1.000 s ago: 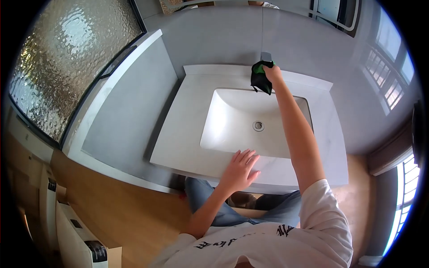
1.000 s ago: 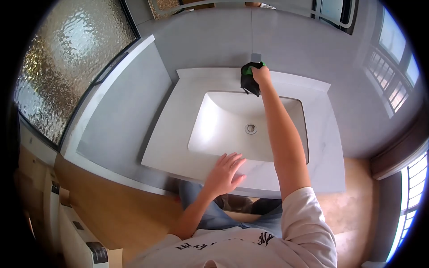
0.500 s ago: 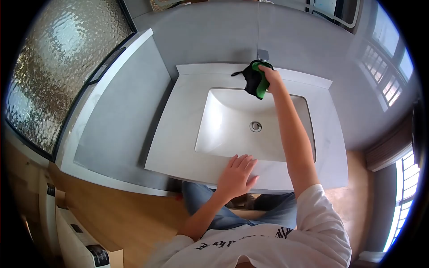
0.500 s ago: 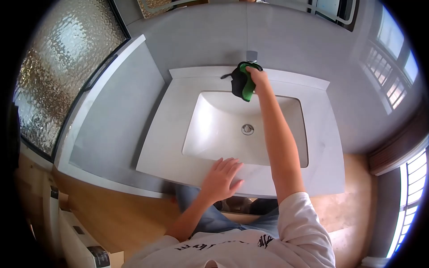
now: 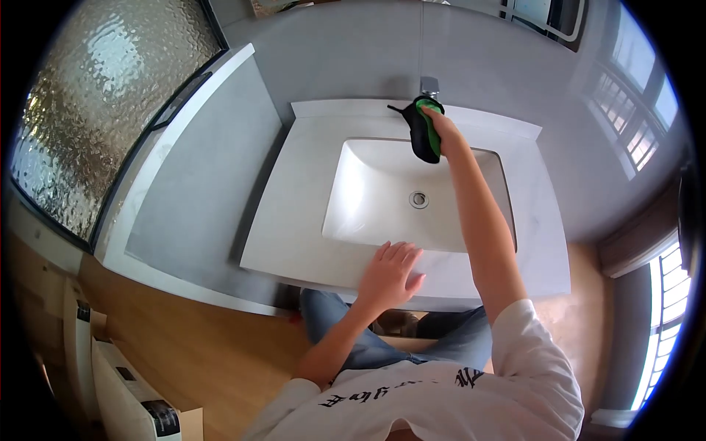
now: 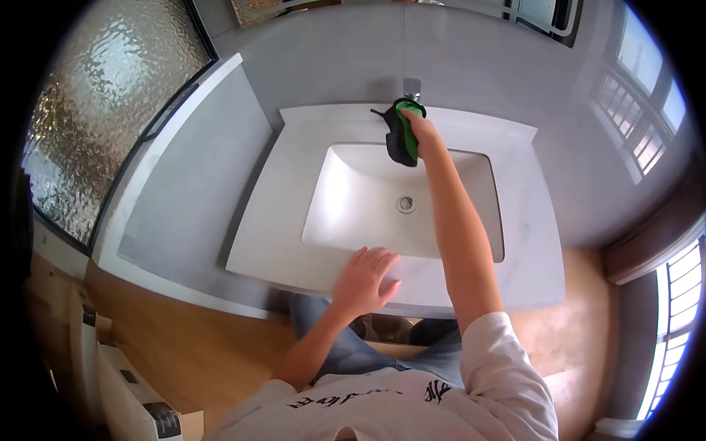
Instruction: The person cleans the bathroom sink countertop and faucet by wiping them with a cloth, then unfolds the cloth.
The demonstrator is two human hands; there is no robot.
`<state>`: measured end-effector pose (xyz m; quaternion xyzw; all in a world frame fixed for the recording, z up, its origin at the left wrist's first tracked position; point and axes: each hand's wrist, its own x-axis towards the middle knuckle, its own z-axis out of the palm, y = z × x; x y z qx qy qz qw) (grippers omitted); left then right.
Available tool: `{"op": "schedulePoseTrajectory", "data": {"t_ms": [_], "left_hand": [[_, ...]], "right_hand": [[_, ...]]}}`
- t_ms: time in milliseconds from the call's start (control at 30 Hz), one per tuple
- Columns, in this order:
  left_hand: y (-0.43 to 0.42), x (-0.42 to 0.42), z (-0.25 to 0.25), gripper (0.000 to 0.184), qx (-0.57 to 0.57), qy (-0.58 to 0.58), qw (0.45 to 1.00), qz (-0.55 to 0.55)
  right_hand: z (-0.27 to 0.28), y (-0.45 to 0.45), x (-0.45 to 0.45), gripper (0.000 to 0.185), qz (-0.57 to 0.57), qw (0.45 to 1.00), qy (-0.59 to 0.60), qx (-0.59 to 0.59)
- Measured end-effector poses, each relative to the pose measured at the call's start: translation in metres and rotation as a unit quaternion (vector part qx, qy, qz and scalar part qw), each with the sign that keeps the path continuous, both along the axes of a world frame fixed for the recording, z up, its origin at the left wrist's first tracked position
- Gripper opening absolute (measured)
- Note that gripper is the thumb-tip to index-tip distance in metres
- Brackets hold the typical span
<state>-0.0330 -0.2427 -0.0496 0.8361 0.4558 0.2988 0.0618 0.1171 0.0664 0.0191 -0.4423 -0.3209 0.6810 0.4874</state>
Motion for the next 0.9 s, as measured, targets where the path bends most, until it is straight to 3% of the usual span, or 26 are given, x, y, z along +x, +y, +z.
{"op": "schedulePoseTrajectory", "data": {"t_ms": [67, 200, 333, 400, 533, 633, 733, 900], "left_hand": [[0.003, 0.000, 0.002, 0.045, 0.000, 0.008, 1.000, 0.007], [0.004, 0.001, 0.003, 0.044, -0.008, 0.009, 1.000, 0.006], [0.003, -0.001, 0.002, 0.044, -0.013, 0.009, 1.000, 0.010], [0.002, 0.000, -0.002, 0.044, -0.007, 0.003, 1.000, 0.016], [0.002, 0.000, -0.002, 0.043, -0.006, -0.009, 1.000, 0.004], [-0.004, 0.002, -0.003, 0.043, -0.007, -0.011, 1.000, 0.005], [0.000, 0.004, -0.002, 0.043, 0.003, -0.007, 1.000, 0.002], [0.003, 0.002, 0.004, 0.043, -0.018, 0.010, 1.000, 0.005]], "right_hand": [[0.005, -0.016, -0.006, 0.049, -0.091, 0.980, -0.173, 0.045], [0.004, 0.009, 0.005, 0.052, -0.083, 0.967, -0.233, 0.068], [0.004, 0.066, 0.007, 0.033, -0.045, 0.998, -0.049, -0.014], [0.009, 0.061, 0.004, 0.033, -0.053, 0.995, -0.082, -0.012], [0.001, 0.042, 0.004, 0.034, 0.002, 0.999, -0.034, -0.019], [-0.006, 0.015, 0.001, 0.031, -0.035, 0.998, -0.045, 0.013], [-0.010, -0.005, 0.003, 0.047, -0.056, 0.993, -0.093, 0.048], [0.010, -0.001, 0.002, 0.045, -0.072, 0.990, -0.117, 0.024]]}}
